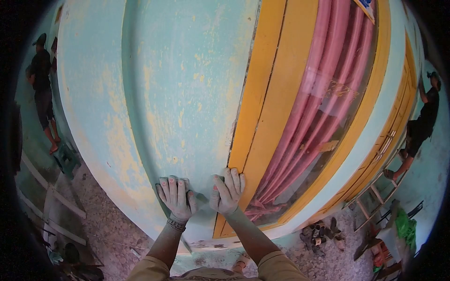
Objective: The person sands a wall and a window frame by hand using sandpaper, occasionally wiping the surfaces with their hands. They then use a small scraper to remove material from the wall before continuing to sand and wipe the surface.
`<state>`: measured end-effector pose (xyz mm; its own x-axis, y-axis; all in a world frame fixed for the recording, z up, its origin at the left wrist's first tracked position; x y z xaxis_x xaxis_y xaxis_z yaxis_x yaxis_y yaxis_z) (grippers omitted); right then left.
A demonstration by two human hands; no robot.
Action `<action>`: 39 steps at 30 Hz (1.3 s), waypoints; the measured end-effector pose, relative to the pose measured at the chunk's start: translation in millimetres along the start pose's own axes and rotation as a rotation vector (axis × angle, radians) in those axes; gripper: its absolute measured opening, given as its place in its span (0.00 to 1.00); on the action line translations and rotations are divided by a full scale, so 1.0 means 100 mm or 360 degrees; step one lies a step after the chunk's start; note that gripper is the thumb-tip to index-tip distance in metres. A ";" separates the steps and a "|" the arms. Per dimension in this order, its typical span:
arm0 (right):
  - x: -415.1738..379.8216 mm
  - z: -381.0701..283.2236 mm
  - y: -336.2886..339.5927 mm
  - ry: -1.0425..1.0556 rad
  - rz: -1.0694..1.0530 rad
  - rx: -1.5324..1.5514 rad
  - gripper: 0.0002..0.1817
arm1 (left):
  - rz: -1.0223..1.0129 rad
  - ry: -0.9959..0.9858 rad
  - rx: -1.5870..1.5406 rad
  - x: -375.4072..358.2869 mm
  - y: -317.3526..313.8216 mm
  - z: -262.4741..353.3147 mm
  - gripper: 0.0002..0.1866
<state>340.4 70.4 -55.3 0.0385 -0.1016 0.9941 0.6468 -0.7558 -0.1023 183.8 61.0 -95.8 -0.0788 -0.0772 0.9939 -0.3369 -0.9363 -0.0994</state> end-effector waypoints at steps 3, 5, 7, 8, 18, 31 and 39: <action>0.00 -0.01 0.00 0.0006 -0.0004 -0.0014 0.15 | -0.0004 0.0004 0.0001 0.01 0.01 0.00 0.31; 0.00 -0.01 0.01 0.0006 -0.0012 -0.0021 0.15 | 0.0003 -0.0005 0.0006 0.01 0.01 0.00 0.31; -0.01 0.00 0.00 0.0000 -0.0020 -0.0022 0.15 | 0.0004 -0.0022 0.0008 0.02 0.01 0.01 0.30; -0.01 0.00 0.00 -0.0003 -0.0023 -0.0023 0.15 | -0.0001 -0.0036 0.0008 0.03 0.01 0.01 0.30; -0.01 0.01 0.00 -0.0003 -0.0024 -0.0016 0.15 | -0.0005 0.0002 0.0006 0.00 0.00 0.01 0.31; -0.02 0.01 -0.02 -0.0018 -0.0024 -0.0017 0.16 | -0.0021 -0.0049 -0.0048 0.03 0.00 -0.01 0.29; 0.22 -0.58 0.10 -0.0389 -0.0100 0.0303 0.14 | -0.0068 0.0201 -0.0732 0.04 0.17 -0.11 0.35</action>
Point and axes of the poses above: each hand's wrist, its own x-axis towards the middle knuckle, its own y-axis out of the back of the hand, z = x × y, the point moved 5 cm from there along x, towards the middle knuckle, and after that the axes turned 12 degrees about z, right-handed, at the moved point
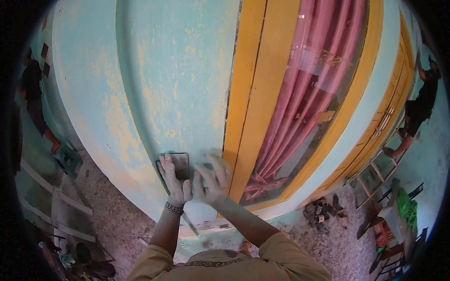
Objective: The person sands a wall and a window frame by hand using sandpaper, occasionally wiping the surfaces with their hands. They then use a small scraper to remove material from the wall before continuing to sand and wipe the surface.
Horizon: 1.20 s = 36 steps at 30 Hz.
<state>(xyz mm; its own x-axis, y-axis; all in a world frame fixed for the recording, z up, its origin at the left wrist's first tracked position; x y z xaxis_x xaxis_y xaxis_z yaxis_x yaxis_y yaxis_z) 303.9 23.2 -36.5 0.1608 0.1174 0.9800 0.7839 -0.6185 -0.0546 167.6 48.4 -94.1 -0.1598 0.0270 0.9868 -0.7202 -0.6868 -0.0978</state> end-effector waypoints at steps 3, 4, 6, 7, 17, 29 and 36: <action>-0.19 -0.05 -0.16 -0.0261 -0.0142 0.0313 0.15 | -0.0055 0.0145 -0.0256 -0.07 0.05 -0.08 0.41; -0.18 -0.07 -0.20 -0.0294 -0.0141 0.0319 0.17 | -0.0080 0.0197 -0.0332 -0.07 0.06 -0.10 0.43; -0.17 -0.10 -0.24 -0.0363 -0.0138 0.0320 0.20 | -0.0137 0.0300 -0.0451 -0.05 0.08 -0.11 0.47; -0.19 -0.11 -0.25 -0.0448 -0.0067 0.0291 0.22 | -0.0173 0.0351 -0.0496 -0.04 0.09 -0.10 0.48; -0.38 -0.12 -0.40 -0.0654 -0.0099 0.0328 0.11 | -0.0268 0.0364 -0.0399 0.36 0.33 0.23 0.34; -2.68 0.71 1.80 -0.2464 0.0354 0.0442 0.16 | -0.0457 -0.0242 0.0503 1.33 -0.03 0.44 0.40; -3.58 -0.01 3.37 -0.3372 0.0868 0.0749 0.03 | -0.0729 -0.0275 0.0793 0.40 -0.38 0.40 0.47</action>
Point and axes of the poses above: each hand's wrist, its own x-axis towards the middle knuckle, its own y-axis out of the back of the hand, z = x × y, the point moved 5 cm from there along x, towards the middle knuckle, and after that the axes turned 12 degrees about z, right-handed, at the moved point
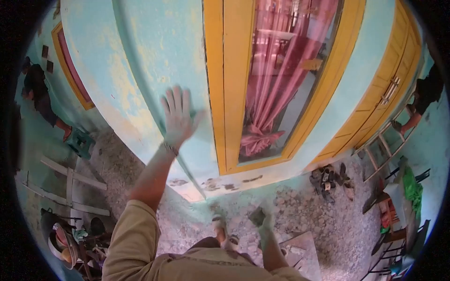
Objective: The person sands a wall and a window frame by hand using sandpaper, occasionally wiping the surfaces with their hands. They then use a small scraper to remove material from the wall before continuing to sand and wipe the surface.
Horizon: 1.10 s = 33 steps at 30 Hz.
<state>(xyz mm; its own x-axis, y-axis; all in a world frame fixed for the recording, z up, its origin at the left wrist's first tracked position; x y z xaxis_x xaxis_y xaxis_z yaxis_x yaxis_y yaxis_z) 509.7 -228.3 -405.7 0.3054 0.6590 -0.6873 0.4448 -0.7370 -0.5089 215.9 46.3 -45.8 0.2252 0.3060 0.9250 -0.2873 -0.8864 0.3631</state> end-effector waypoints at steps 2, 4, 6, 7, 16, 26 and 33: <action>-0.03 -0.03 0.00 0.0077 0.0062 0.0035 0.02 | -0.0248 0.0015 -0.0172 -0.43 -0.09 0.11 0.48; -0.09 -0.04 -0.04 0.0304 0.0455 0.0068 0.03 | -0.0440 -0.0011 -0.0372 -0.69 0.02 0.22 0.47; -0.27 -0.20 -0.37 0.0434 0.0248 -0.0020 0.09 | -0.0652 -0.0096 -0.0498 -0.86 0.17 0.26 0.45; -0.30 -0.27 -0.56 0.0563 0.0240 -0.0062 0.10 | -0.0563 -0.0069 -0.0526 -0.88 0.31 0.22 0.45; -1.13 -0.65 -3.33 0.2003 -0.0416 -0.0430 0.10 | 0.0212 0.0077 0.0064 -0.12 1.27 -1.23 0.37; -1.58 -0.70 -5.24 0.3332 -0.0214 -0.0008 0.12 | 0.0423 -0.0426 -0.0030 -0.58 0.93 -1.97 0.33; -1.98 -1.12 -5.60 0.3348 -0.0120 0.0119 0.13 | 0.0444 -0.0417 0.0006 -0.66 0.91 -1.99 0.34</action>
Point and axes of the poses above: each hand's wrist, its own x-axis towards the middle knuckle, its own y-axis out of the back of the hand, z = x × y, the point moved 5 cm from there along x, towards the middle knuckle, and after that the axes turned 12 degrees about z, right-handed, at the moved point
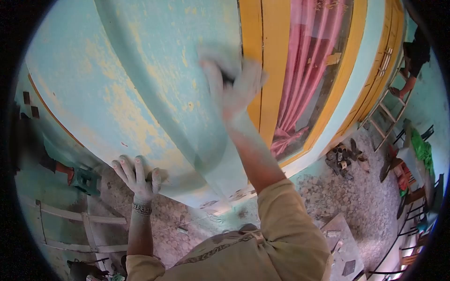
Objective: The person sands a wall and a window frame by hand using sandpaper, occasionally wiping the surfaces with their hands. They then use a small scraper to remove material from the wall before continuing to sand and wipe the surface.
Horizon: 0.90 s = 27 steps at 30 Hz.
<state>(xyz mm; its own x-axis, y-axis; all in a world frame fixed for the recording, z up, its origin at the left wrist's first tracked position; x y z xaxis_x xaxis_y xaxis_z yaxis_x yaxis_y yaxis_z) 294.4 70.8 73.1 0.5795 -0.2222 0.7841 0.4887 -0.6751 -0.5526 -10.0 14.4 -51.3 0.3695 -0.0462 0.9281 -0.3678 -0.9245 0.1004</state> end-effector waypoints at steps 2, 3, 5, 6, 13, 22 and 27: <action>-0.48 0.13 0.32 -0.0126 -0.0183 -0.0075 0.08 | -0.0003 0.0047 0.0012 -0.01 0.01 -0.02 0.35; -0.77 0.19 0.53 -0.0128 -0.0225 -0.0128 0.05 | 0.0004 0.0044 0.0018 0.02 0.01 -0.02 0.35; -0.85 0.16 0.61 0.0084 -0.0115 -0.0186 0.02 | 0.0022 0.0067 0.0044 0.04 -0.01 0.02 0.35; -0.71 0.07 0.54 0.0216 -0.0156 -0.0248 0.03 | 0.0014 0.0076 0.0059 0.04 0.00 0.03 0.35; 0.04 -0.09 -0.11 0.0305 -0.0155 -0.0225 0.20 | 0.0006 0.0054 0.0022 0.07 0.01 0.04 0.36; 0.05 -0.06 -0.06 0.0076 -0.0179 -0.0131 0.11 | 0.0020 0.0063 -0.0013 0.04 0.01 0.03 0.35; 0.31 -0.10 -0.33 0.0130 -0.0126 -0.0270 0.10 | 0.0004 0.0042 -0.0064 -0.07 -0.01 -0.01 0.34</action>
<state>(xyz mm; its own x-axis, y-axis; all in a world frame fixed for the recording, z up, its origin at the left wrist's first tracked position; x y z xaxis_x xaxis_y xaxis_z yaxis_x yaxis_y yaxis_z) 290.0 78.9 118.4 0.4853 -0.2154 0.8474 0.4100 -0.7999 -0.4382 -13.2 15.9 -57.6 0.3461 -0.0378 0.9374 -0.4028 -0.9084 0.1120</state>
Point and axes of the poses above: each hand's wrist, its own x-axis towards the middle knuckle, its own y-axis out of the back of the hand, z = x × y, the point moved 5 cm from there along x, towards the middle knuckle, and after that the axes turned 12 degrees about z, right-handed, at the moved point
